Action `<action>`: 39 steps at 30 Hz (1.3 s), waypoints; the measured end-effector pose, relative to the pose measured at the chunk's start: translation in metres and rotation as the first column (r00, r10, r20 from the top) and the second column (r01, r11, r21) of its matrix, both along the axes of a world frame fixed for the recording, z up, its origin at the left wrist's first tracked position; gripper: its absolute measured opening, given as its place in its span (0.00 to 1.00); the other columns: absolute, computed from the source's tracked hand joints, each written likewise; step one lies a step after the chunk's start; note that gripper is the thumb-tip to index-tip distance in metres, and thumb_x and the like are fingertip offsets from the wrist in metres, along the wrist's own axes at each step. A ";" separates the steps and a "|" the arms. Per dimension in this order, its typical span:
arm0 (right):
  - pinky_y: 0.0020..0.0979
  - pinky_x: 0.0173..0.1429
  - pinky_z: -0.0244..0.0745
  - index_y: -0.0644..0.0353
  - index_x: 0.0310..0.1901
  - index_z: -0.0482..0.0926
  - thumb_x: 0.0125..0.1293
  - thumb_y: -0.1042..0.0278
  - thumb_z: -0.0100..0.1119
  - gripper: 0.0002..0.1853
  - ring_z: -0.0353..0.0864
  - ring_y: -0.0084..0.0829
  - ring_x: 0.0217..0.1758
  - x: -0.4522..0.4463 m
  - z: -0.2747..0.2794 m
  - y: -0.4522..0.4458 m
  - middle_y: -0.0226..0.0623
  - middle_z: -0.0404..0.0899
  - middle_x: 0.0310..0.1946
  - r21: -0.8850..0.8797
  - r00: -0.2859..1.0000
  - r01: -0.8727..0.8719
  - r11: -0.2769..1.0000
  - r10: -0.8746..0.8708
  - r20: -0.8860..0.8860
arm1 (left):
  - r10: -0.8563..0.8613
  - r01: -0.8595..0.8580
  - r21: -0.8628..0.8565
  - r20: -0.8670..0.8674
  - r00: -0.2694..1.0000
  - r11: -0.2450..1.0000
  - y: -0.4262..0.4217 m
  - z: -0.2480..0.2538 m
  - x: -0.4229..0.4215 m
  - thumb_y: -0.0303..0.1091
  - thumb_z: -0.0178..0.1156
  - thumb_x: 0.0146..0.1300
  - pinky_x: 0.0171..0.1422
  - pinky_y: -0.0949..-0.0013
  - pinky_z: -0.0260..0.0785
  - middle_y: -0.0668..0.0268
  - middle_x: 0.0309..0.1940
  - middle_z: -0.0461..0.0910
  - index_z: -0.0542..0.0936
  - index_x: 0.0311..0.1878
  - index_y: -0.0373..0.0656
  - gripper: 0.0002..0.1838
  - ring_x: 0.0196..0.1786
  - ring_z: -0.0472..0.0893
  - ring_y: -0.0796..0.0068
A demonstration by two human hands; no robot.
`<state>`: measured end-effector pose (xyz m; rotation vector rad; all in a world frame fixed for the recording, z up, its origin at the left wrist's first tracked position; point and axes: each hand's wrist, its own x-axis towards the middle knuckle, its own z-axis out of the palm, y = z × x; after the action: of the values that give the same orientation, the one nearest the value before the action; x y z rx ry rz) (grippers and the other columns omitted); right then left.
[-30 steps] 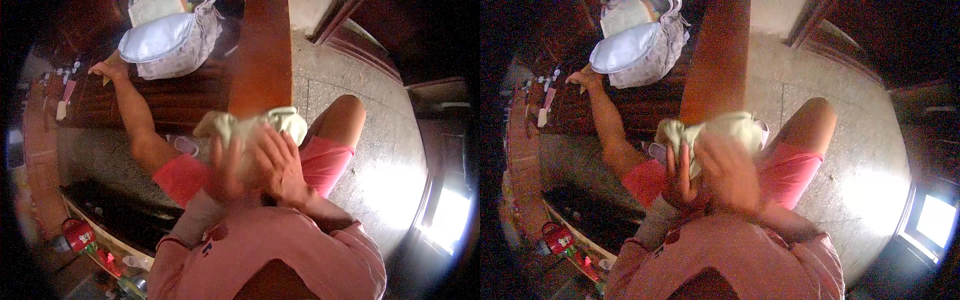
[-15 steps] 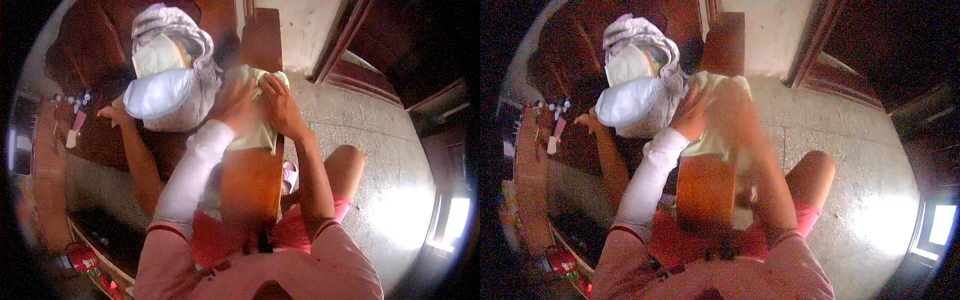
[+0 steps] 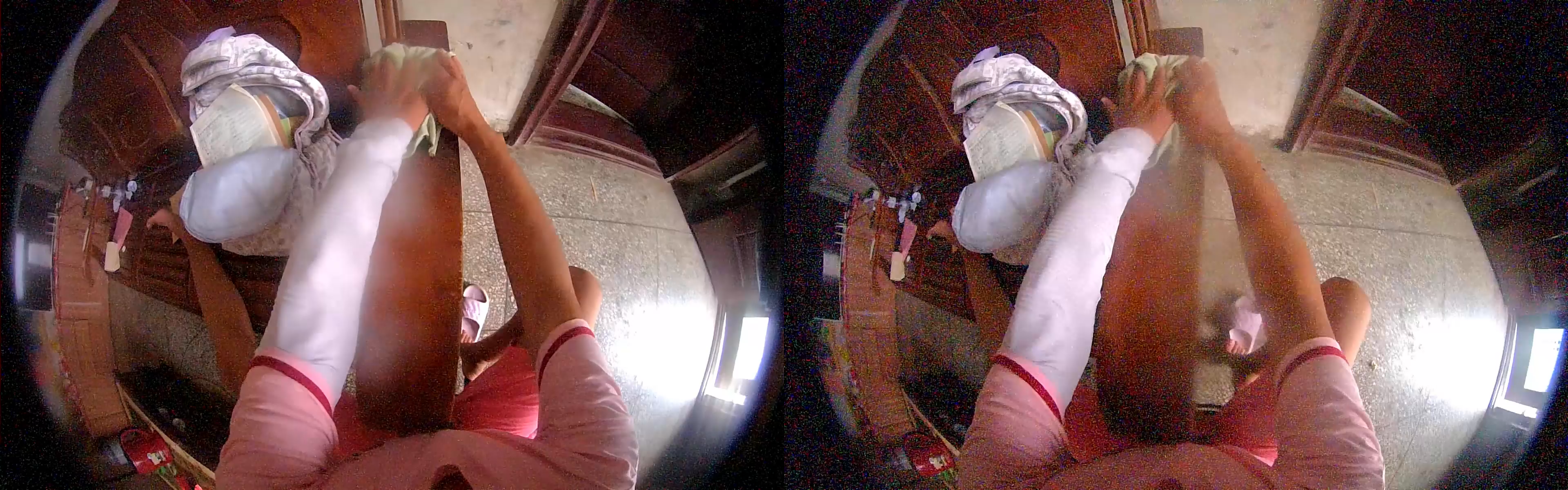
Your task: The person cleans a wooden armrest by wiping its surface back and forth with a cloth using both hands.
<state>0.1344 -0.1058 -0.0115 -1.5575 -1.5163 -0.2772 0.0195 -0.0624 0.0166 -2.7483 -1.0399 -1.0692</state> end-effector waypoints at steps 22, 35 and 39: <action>0.36 0.70 0.41 0.66 0.64 0.52 0.60 0.74 0.47 0.30 0.43 0.44 0.70 -0.230 0.034 -0.266 0.51 0.38 0.68 -0.264 0.867 -0.084 0.961 -0.060 -0.495 | -0.411 0.362 -0.221 -0.249 0.877 0.906 -0.201 0.038 -0.224 0.34 0.53 0.57 0.66 0.47 0.46 0.44 0.61 0.57 0.56 0.66 0.47 0.32 0.65 0.55 0.45; 0.53 0.68 0.43 0.55 0.60 0.63 0.55 0.66 0.48 0.28 0.41 0.57 0.68 -0.326 0.063 -0.390 0.45 0.51 0.65 -0.585 1.000 -0.026 0.810 0.023 -0.012 | -0.079 0.085 -0.261 0.035 0.996 0.962 -0.348 -0.027 -0.341 0.58 0.50 0.58 0.63 0.45 0.54 0.41 0.58 0.59 0.65 0.60 0.42 0.34 0.61 0.60 0.40; 0.46 0.68 0.49 0.61 0.58 0.64 0.53 0.67 0.49 0.28 0.53 0.48 0.67 -0.302 0.075 -0.349 0.47 0.57 0.62 -0.561 0.979 -0.189 0.806 0.197 -0.048 | -0.085 0.125 -0.408 0.115 0.990 0.904 -0.326 -0.010 -0.326 0.47 0.45 0.62 0.66 0.48 0.49 0.42 0.62 0.54 0.60 0.62 0.36 0.30 0.64 0.55 0.40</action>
<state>-0.1678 -0.4546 0.0634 -1.8239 -1.8588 0.3169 -0.3067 -0.3885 0.0065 -3.1443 -1.2777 -1.1129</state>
